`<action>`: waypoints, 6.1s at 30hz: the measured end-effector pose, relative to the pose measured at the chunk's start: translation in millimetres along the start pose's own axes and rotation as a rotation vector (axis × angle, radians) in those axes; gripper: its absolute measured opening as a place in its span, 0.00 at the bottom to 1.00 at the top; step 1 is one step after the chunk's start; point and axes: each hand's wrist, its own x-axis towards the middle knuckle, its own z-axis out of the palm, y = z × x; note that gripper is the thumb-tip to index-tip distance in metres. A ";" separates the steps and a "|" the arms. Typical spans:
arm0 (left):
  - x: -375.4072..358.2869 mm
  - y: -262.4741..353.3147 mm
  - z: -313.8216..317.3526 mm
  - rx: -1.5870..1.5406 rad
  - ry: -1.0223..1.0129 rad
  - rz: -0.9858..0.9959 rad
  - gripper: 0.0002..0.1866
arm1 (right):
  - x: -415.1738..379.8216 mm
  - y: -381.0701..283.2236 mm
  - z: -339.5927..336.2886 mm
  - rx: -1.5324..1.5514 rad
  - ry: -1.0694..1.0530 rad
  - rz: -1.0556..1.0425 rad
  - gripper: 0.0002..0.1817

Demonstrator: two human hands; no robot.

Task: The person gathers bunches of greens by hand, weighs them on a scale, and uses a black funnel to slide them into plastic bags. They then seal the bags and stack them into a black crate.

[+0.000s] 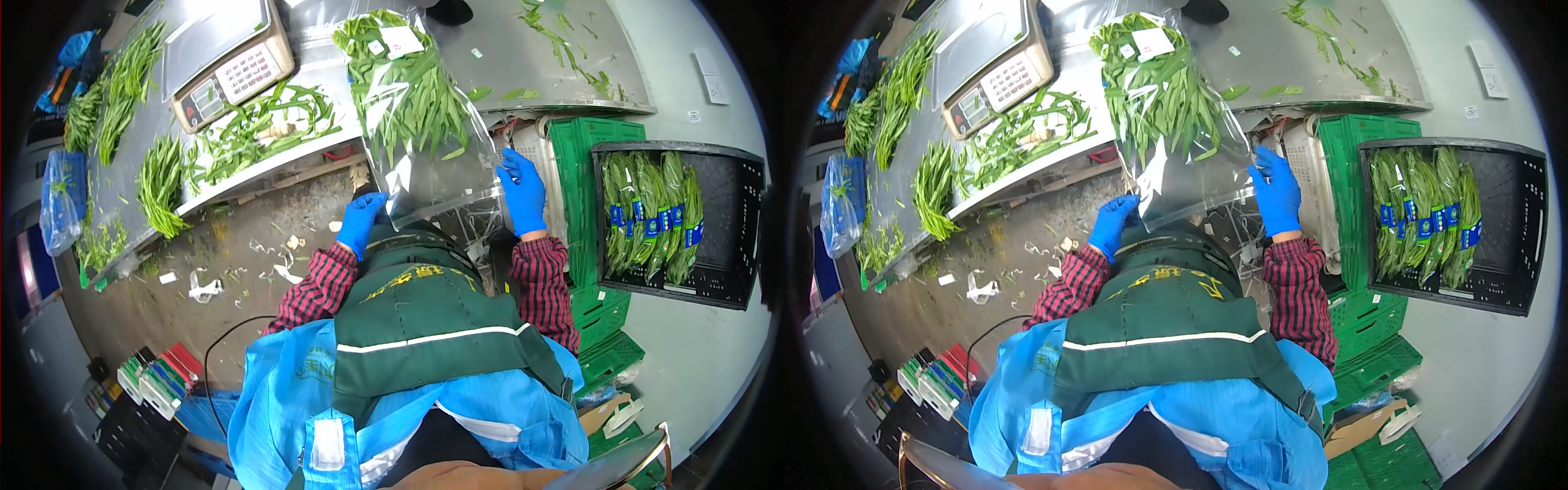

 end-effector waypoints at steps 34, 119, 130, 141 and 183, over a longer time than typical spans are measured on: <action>-36.2 33.0 -43.9 0.521 0.267 0.566 0.18 | -99.8 144.5 -39.8 -0.847 -0.896 -0.183 0.11; 67.9 93.4 -57.4 0.284 0.387 0.335 0.16 | 139.3 -94.6 117.9 0.461 -0.167 0.290 0.08; 45.5 120.4 -36.0 0.190 0.431 0.362 0.10 | 160.0 -74.0 133.5 0.406 -0.270 0.418 0.11; 103.3 182.4 14.7 1.453 0.044 0.861 0.39 | 161.3 -68.5 139.2 -0.036 -0.030 -0.101 0.17; 98.5 284.5 28.8 0.084 -0.855 0.093 0.30 | 133.3 -178.2 10.3 0.318 0.230 -0.009 0.28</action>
